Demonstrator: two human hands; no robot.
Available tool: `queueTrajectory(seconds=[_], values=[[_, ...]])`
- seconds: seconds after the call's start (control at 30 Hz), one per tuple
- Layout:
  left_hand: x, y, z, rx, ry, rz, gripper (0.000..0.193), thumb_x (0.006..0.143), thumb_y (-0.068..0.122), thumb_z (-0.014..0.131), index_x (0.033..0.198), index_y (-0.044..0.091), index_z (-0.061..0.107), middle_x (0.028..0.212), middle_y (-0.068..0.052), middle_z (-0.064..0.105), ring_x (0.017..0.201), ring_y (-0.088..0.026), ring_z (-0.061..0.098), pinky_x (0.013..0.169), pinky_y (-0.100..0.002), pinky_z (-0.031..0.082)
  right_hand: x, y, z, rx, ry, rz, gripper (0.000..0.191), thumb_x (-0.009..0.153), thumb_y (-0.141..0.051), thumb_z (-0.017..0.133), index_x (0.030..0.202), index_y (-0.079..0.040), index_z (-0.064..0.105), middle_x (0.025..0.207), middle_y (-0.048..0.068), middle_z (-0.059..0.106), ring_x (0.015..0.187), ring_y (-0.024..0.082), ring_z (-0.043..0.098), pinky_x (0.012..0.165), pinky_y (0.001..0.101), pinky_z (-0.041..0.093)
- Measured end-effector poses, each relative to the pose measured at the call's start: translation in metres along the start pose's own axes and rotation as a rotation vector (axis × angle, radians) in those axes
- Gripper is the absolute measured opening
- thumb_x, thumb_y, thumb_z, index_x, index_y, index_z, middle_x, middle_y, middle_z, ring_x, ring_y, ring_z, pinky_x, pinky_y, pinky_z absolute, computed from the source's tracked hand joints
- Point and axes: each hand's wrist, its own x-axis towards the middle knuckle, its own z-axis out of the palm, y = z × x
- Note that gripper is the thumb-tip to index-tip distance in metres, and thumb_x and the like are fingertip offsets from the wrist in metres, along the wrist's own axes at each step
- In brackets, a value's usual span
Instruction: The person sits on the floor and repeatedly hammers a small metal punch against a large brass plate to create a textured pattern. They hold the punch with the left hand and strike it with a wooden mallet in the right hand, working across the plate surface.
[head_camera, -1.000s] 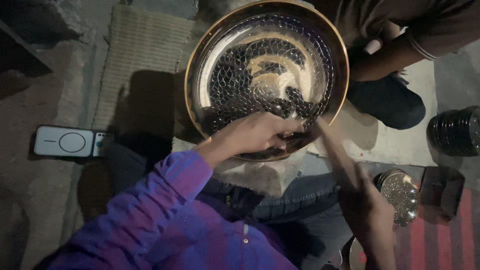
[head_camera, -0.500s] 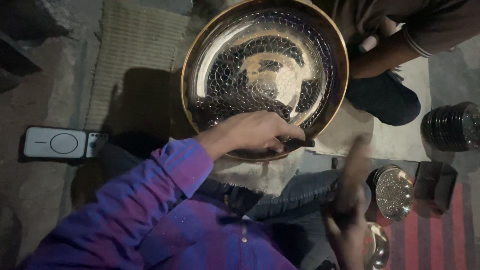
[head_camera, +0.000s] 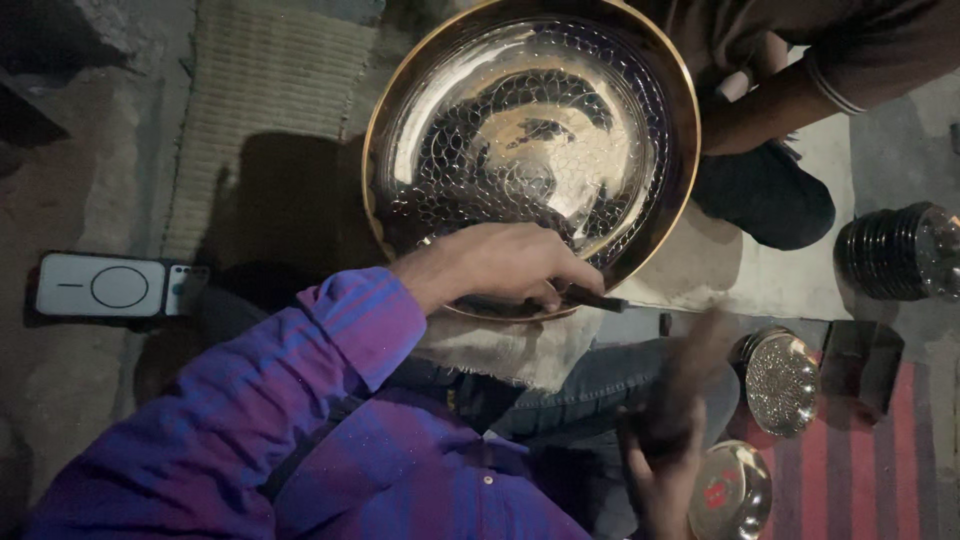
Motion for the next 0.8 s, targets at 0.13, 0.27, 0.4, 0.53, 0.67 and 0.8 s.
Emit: queueTrajectory(seconds=[0.13,0.27,0.4,0.53,0.67,0.8], values=[[0.001,-0.002,0.002,-0.04,0.014,0.022,0.056,0.08,0.021,0.076,0.133,0.033,0.064,0.107,-0.004,0.077,0.101,-0.024,0.073,0.087,-0.045,0.053,-0.008,0.008,-0.005,-0.516,-0.019,0.084,0.085,0.083,0.001,0.079,0.155,-0.009,0.035,0.123,0.015,0.064,0.107,0.02,0.066,0.09,0.0328,0.053],[-0.001,-0.002,0.002,-0.025,0.005,-0.006,0.054,0.081,0.022,0.077,0.133,0.033,0.064,0.107,-0.004,0.077,0.102,-0.024,0.072,0.087,-0.045,0.053,-0.015,0.022,-0.006,-0.256,-0.031,0.119,0.088,0.083,0.005,0.073,0.16,-0.008,0.032,0.125,0.013,0.064,0.106,0.02,0.064,0.091,0.0305,0.051],[-0.002,-0.001,-0.001,0.0,-0.029,-0.028,0.053,0.082,0.024,0.077,0.132,0.035,0.065,0.105,-0.004,0.076,0.102,-0.025,0.072,0.088,-0.046,0.052,-0.02,0.027,-0.007,0.129,0.052,0.1,0.094,0.085,0.005,0.073,0.164,-0.009,0.024,0.126,0.014,0.059,0.111,0.02,0.062,0.097,0.0335,0.056],[-0.001,-0.001,-0.001,0.019,-0.09,-0.082,0.052,0.083,0.026,0.076,0.132,0.038,0.065,0.103,-0.003,0.077,0.102,-0.023,0.072,0.088,-0.046,0.053,-0.022,0.018,-0.006,-0.239,-0.074,0.188,0.099,0.077,0.01,0.069,0.163,-0.012,0.027,0.144,0.015,0.059,0.125,0.024,0.061,0.097,0.0345,0.051],[0.0,-0.004,0.001,0.01,-0.052,-0.018,0.054,0.08,0.023,0.077,0.131,0.037,0.065,0.108,0.001,0.077,0.103,-0.021,0.073,0.087,-0.045,0.054,-0.021,0.009,0.0,0.186,-0.09,0.162,0.099,0.075,0.012,0.06,0.164,-0.007,0.023,0.156,0.012,0.048,0.137,0.022,0.052,0.103,0.0346,0.048],[0.0,-0.007,0.001,0.036,-0.047,-0.011,0.055,0.078,0.022,0.079,0.13,0.036,0.066,0.108,-0.001,0.076,0.105,-0.023,0.071,0.088,-0.046,0.053,-0.019,0.009,0.003,-0.542,-0.097,0.123,0.101,0.068,0.011,0.071,0.158,-0.01,0.03,0.14,0.015,0.06,0.119,0.023,0.064,0.097,0.0334,0.05]])
